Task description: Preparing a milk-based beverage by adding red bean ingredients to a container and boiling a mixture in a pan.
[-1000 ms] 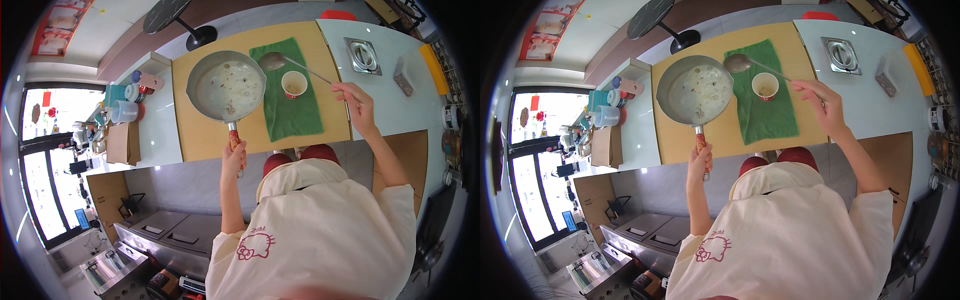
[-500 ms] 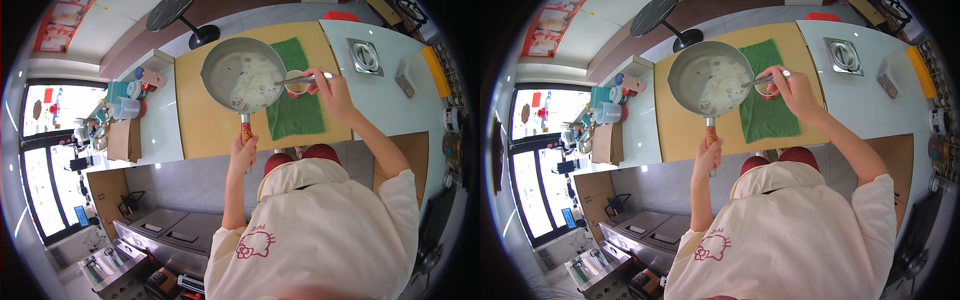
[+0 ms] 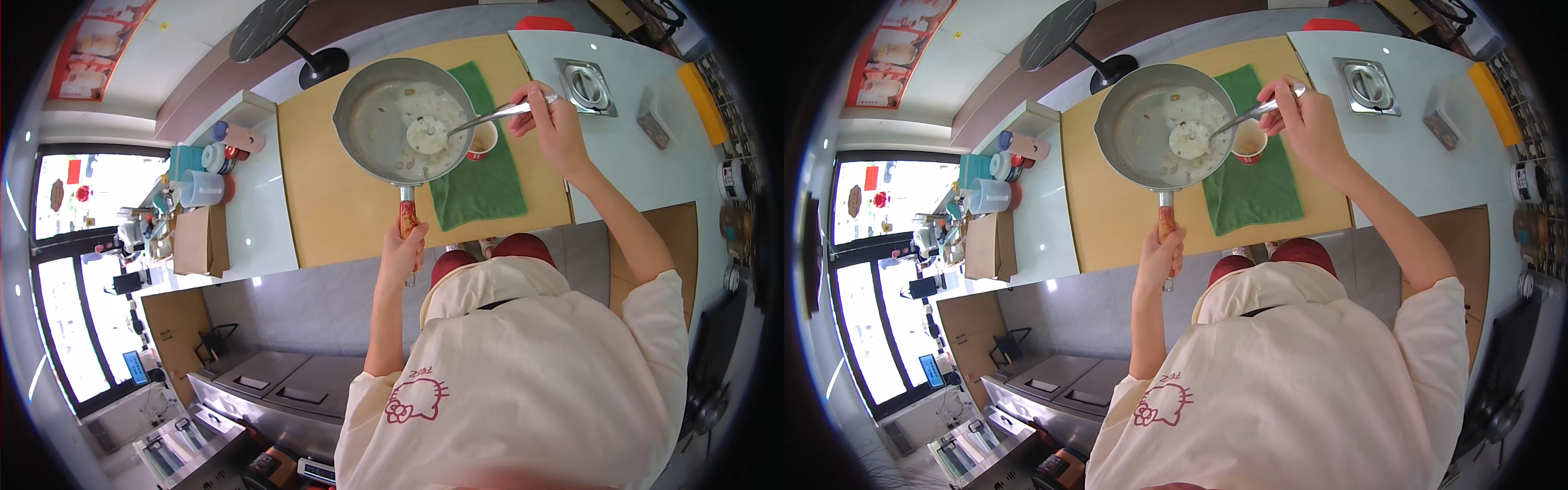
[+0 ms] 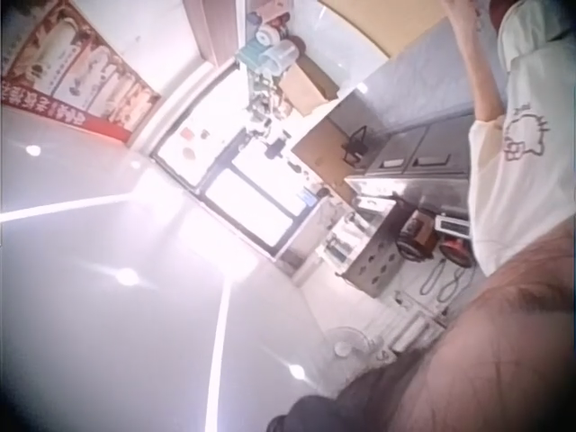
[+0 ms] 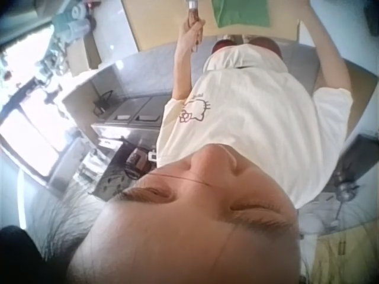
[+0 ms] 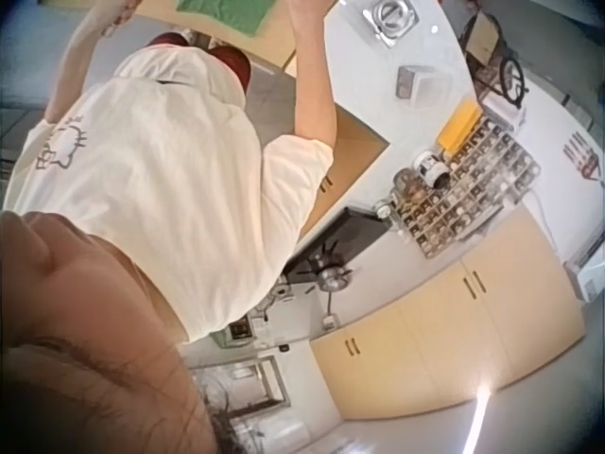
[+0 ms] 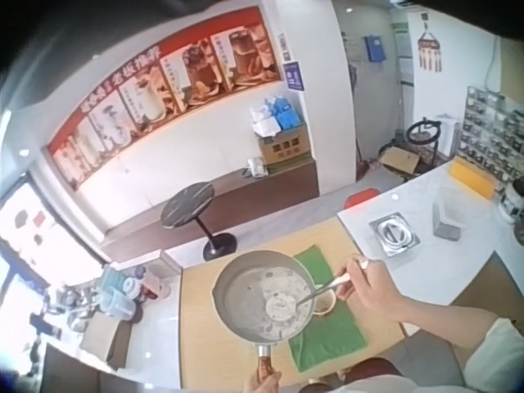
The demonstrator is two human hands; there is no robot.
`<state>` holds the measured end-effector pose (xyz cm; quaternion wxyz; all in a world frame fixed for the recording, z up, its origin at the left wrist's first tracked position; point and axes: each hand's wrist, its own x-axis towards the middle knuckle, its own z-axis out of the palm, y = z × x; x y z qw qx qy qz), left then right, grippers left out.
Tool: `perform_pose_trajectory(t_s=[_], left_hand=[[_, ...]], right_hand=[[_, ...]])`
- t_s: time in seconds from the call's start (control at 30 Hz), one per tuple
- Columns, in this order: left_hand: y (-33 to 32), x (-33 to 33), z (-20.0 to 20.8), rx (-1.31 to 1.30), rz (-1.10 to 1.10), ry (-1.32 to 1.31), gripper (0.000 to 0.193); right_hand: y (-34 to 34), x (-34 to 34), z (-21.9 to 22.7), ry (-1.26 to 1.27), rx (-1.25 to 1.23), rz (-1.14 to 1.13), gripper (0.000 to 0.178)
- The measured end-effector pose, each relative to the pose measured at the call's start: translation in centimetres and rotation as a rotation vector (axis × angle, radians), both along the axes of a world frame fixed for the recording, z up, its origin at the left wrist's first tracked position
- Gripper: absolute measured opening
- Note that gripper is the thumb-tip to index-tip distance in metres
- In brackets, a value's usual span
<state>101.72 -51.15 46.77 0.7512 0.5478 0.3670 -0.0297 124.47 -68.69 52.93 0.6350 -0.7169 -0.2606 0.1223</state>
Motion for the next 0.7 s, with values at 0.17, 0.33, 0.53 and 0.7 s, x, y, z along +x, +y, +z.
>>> perform_pose_trajectory(t_s=[0.17, 0.33, 0.53, 0.7], left_hand=[[0.0, 0.2, -0.1, 0.005, -0.022, 0.002, 0.013], [0.2, 0.5, -0.7, 0.040, -0.014, 0.015, 0.013], [1.4, 0.7, -2.5, 0.070, 0.029, 0.026, 0.013], [2.6, 0.2, -4.0, 0.066, 0.083, 0.057, 0.015]], right_hand=[[-0.9, 0.7, 0.6, -0.041, -0.028, -0.044, 0.035], [-2.2, 1.5, 1.0, -0.081, -0.001, -0.071, 0.034], [-4.4, 2.0, 0.8, -0.111, -0.069, -0.135, 0.032], [-5.4, 1.1, -3.2, -0.105, -0.096, -0.147, 0.030]])
